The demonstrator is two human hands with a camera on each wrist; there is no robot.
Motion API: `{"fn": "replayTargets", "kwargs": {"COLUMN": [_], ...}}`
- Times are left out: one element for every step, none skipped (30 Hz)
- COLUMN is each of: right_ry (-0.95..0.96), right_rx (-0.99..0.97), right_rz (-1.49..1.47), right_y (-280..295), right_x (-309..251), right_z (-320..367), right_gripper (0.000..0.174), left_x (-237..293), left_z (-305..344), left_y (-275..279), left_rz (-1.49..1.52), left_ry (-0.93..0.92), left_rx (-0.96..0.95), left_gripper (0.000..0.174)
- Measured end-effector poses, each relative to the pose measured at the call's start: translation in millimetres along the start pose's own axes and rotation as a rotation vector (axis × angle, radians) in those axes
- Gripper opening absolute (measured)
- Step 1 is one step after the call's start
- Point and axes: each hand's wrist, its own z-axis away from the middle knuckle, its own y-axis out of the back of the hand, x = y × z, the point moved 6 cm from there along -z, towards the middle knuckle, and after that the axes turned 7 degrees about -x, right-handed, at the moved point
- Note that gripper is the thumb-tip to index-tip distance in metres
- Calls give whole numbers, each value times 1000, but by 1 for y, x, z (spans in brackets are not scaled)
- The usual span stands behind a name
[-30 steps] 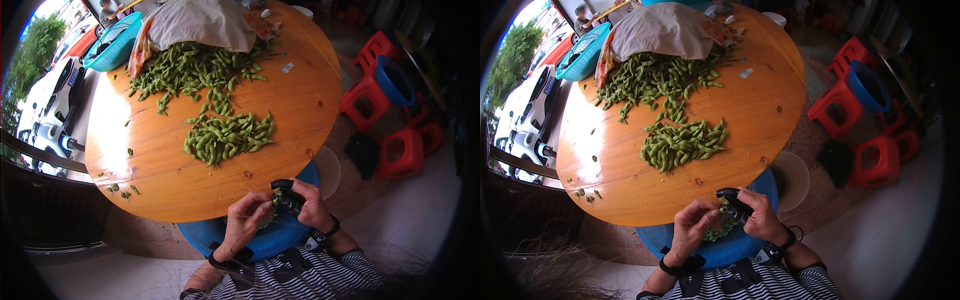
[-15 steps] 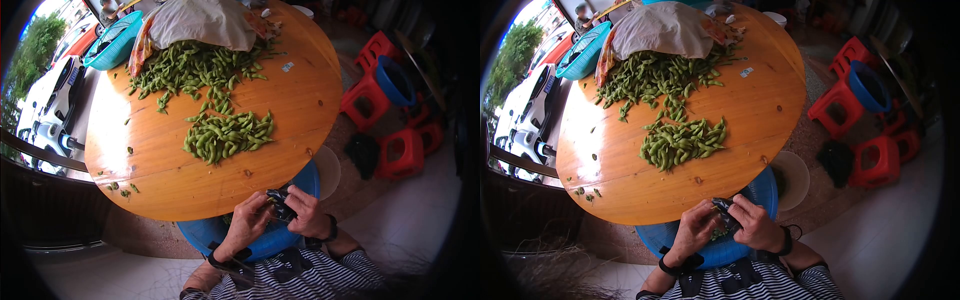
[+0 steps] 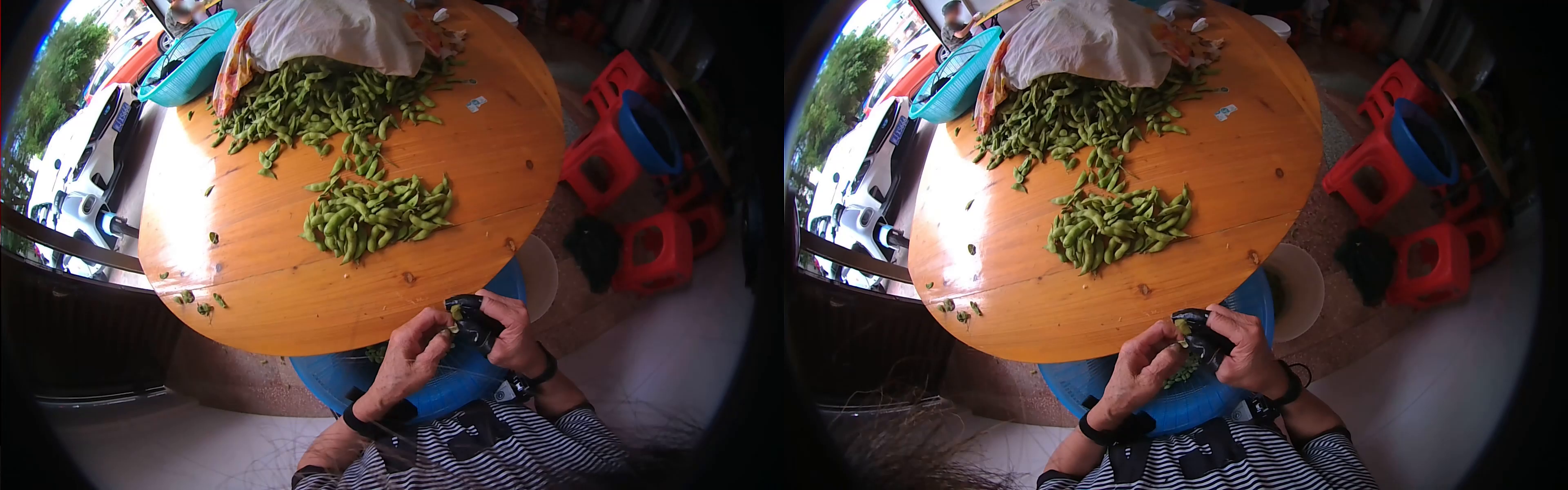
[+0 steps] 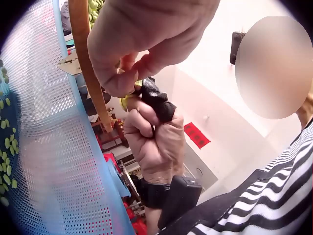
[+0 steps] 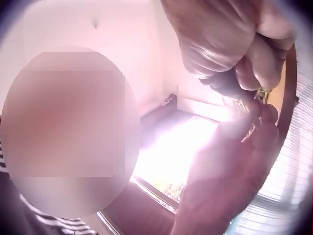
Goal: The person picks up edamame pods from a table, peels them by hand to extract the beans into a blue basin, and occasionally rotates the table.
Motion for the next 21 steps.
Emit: {"fn": "replayTargets", "kwargs": {"right_ry": [-52,-53,-55,-56,-56,-119,-179,-177,-269,-362,-399,-301,-418,-238,-247,-348,-448,-442,-429,-414,-409], "right_rx": [-27,-26,-33,-40,-39,-67,-95,-92,-90,-89,-14,-32,39,77,63,85,109,113,216,319,322], "right_rz": [-63,-63,-103,-144,-145,-260,-375,-377,-451,-524,-678,-598,-430,-273,61,297,533,531,644,756,755], "right_y": [-1,0,1,2,3,3,3,8,14,20,31,52,70,87,106,119,131,136,143,149,151], "right_x": [5,5,4,3,2,5,7,7,13,18,18,17,31,39,42,43,44,51,57,58,56], "right_z": [1,0,-1,-2,-1,0,2,4,8,14,18,20,30,34,37,41,44,48,54,58,58], "right_gripper": [35,35,35,34,34,33,32,32,29,27,26,25,25,25,27,27,27,27,26,24,24], "left_x": [-1,-3,-5,-7,-10,-13,-8,-1,5,16,23,30,36,51,66,76,85,94,97,100,101], "left_z": [1,1,2,3,3,2,-1,-2,-1,2,4,4,0,-5,-11,-20,-30,-39,-51,-61,-69], "left_y": [2,3,4,5,5,6,4,0,-2,-11,-14,-11,-5,3,8,15,20,24,28,29,30], "left_rz": [-13,-26,-26,2,29,26,-89,-204,-208,-332,-456,-534,-542,-678,-810,-907,-1039,-1170,-1175,-1301,-1427], "left_ry": [31,62,63,63,63,64,-29,-121,-122,-25,71,81,80,-50,-182,-285,-344,-402,-405,-446,-487], "left_rx": [-23,-48,-49,-64,-79,-78,-114,-151,-152,-222,-290,-317,-310,-230,-150,-75,-1,73,75,88,102], "left_gripper": [9,8,8,8,8,8,11,14,14,16,18,18,18,18,18,20,21,23,23,26,28]}}
